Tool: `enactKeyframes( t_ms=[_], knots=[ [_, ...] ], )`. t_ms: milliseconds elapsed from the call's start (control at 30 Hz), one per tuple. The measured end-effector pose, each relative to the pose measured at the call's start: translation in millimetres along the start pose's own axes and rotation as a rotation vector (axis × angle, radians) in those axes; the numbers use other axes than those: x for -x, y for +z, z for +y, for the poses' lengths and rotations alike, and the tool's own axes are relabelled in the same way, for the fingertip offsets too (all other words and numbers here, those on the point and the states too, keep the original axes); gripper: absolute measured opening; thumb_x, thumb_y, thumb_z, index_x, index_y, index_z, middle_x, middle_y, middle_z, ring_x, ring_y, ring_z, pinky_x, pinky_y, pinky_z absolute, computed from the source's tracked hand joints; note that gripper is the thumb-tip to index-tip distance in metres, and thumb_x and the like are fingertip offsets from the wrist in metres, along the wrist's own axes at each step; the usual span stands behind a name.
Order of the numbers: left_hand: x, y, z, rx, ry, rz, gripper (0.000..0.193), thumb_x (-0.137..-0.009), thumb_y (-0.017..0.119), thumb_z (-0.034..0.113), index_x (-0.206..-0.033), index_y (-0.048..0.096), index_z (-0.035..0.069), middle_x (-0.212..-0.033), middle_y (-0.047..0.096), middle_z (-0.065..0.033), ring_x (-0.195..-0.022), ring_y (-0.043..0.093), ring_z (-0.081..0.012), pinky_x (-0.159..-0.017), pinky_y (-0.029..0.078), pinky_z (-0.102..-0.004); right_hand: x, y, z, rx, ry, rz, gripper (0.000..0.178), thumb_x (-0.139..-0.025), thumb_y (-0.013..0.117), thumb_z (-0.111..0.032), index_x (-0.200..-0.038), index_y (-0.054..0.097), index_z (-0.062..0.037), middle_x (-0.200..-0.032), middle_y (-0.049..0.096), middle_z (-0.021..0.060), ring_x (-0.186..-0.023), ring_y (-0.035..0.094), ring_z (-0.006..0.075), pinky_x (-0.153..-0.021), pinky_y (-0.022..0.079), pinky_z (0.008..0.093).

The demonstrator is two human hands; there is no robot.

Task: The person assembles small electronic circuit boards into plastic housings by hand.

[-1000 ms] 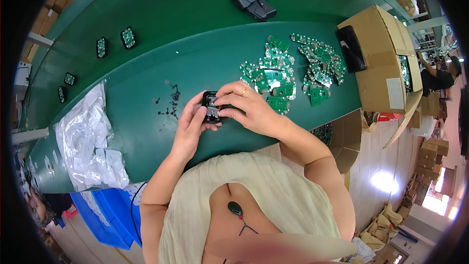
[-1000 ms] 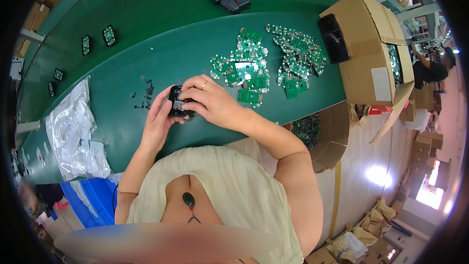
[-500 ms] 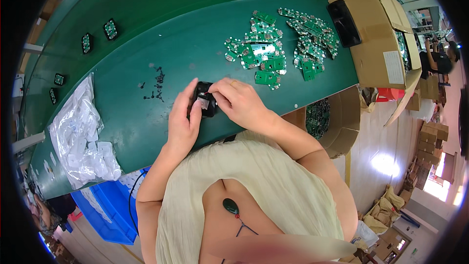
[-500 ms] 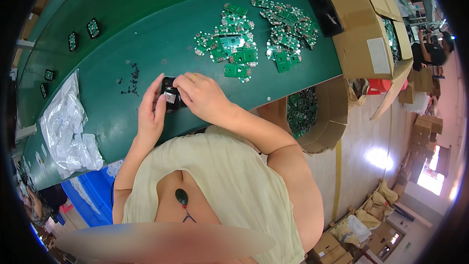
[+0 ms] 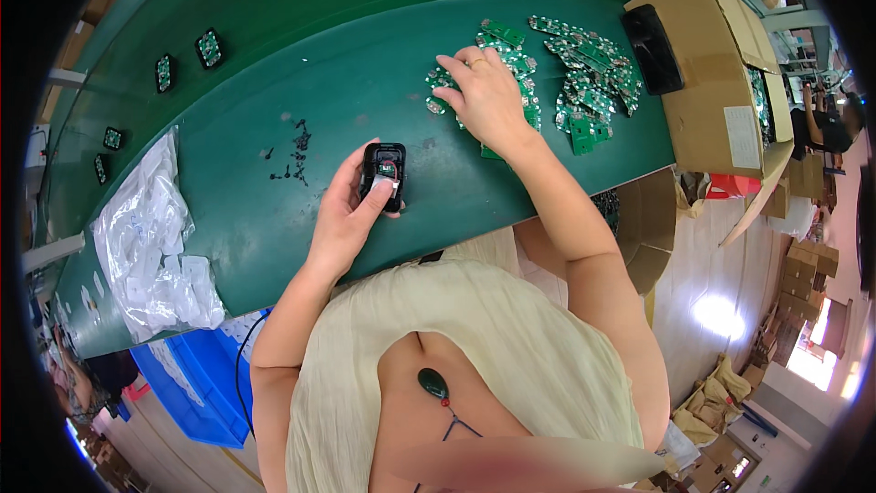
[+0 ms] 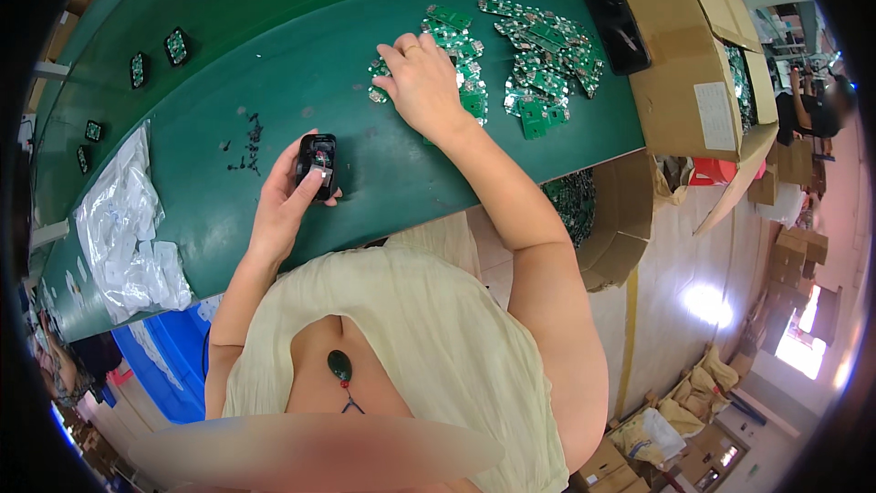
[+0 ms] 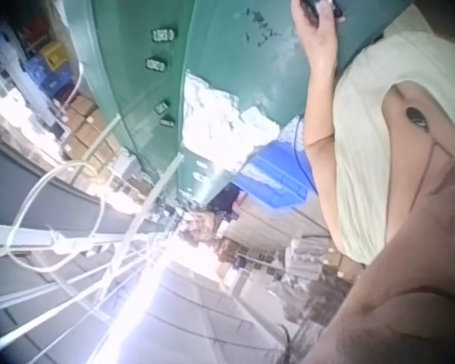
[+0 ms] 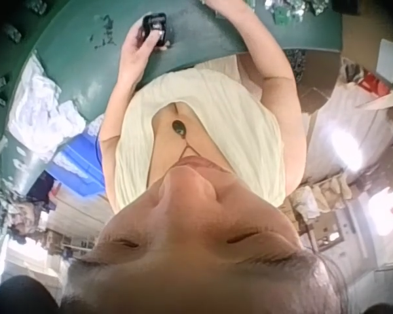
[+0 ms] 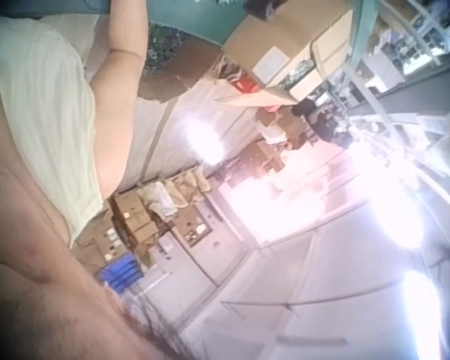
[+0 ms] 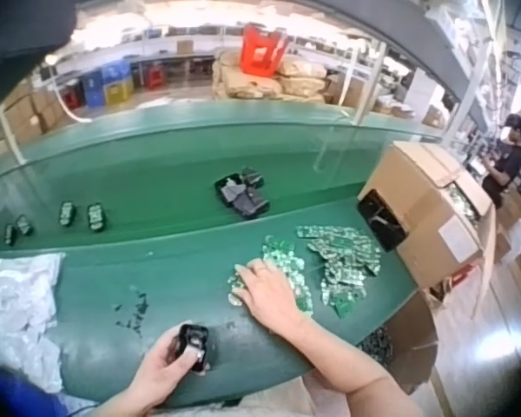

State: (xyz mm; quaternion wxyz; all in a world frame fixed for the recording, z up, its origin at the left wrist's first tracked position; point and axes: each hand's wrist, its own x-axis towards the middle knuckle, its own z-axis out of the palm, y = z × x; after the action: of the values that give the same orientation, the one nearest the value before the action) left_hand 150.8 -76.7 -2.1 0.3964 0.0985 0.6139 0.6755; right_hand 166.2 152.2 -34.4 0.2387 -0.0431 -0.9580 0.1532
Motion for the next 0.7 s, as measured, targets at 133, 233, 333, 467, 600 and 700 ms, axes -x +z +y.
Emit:
enactKeyframes(
  t_ms=[133,233,333,467,600,700],
  knots=[
    [-1,0,2,-0.089,0.066,0.019,0.048,-0.085,0.046,0.001,-0.131,0.034,0.006,-0.101,0.05,-0.0073,-0.078,0.056,-0.0144,-0.068,0.049,-0.0272,-12,-1,4,0.14,-0.099,-0.27,0.035,-0.071,0.067,-0.013,-0.104,0.059,-0.0053,-0.094,0.055,0.0076,-0.087,0.052,0.0242,-0.074,0.047,0.0338],
    [-2,1,7,-0.092,0.06,0.027,0.048,-0.085,0.045,-0.001,-0.13,0.035,0.007,-0.099,0.049,-0.0067,-0.077,0.056,-0.0136,-0.068,0.049,-0.0273,-20,-3,2,0.124,-0.068,-0.365,0.04,-0.071,0.066,-0.011,-0.11,0.056,-0.0077,-0.098,0.053,0.0088,-0.089,0.052,0.0251,-0.074,0.048,0.0342],
    [-4,-2,3,-0.128,0.088,0.06,0.046,-0.085,0.045,0.0,-0.129,0.036,0.007,-0.098,0.049,-0.0059,-0.076,0.055,-0.0122,-0.067,0.049,-0.0264,-21,-10,-7,0.122,-0.082,-0.339,0.041,-0.07,0.066,-0.009,-0.11,0.056,-0.0111,-0.098,0.052,0.0082,-0.088,0.052,0.0245,-0.071,0.048,0.0343],
    [-6,-5,-6,-0.147,0.101,0.113,0.043,-0.083,0.048,0.002,-0.124,0.04,0.007,-0.095,0.053,-0.005,-0.077,0.052,-0.0085,-0.068,0.045,-0.0226,-9,-38,-51,-0.317,-0.288,-0.193,0.037,-0.068,0.068,-0.011,-0.104,0.061,-0.0179,-0.096,0.052,0.0038,-0.075,0.05,0.0201,-0.064,0.046,0.0323],
    [-9,-8,-8,-0.286,0.171,0.061,0.042,-0.083,0.051,0.004,-0.123,0.04,0.008,-0.095,0.055,-0.0056,-0.079,0.053,-0.0099,-0.07,0.045,-0.0237,10,-40,-70,-0.479,-0.418,-0.26,0.025,-0.068,0.069,-0.015,-0.093,0.065,-0.0165,-0.091,0.052,0.0014,-0.07,0.049,0.0192,-0.057,0.042,0.0296],
    [-7,-6,-2,-0.31,0.098,0.063,0.042,-0.081,0.052,0.004,-0.122,0.042,0.009,-0.095,0.056,-0.0066,-0.081,0.055,-0.0135,-0.072,0.046,-0.0263,16,-34,-69,-0.551,-0.366,-0.263,0.019,-0.069,0.069,-0.015,-0.087,0.065,-0.0147,-0.089,0.053,0.0016,-0.07,0.049,0.0203,-0.056,0.042,0.0298]
  ],
)
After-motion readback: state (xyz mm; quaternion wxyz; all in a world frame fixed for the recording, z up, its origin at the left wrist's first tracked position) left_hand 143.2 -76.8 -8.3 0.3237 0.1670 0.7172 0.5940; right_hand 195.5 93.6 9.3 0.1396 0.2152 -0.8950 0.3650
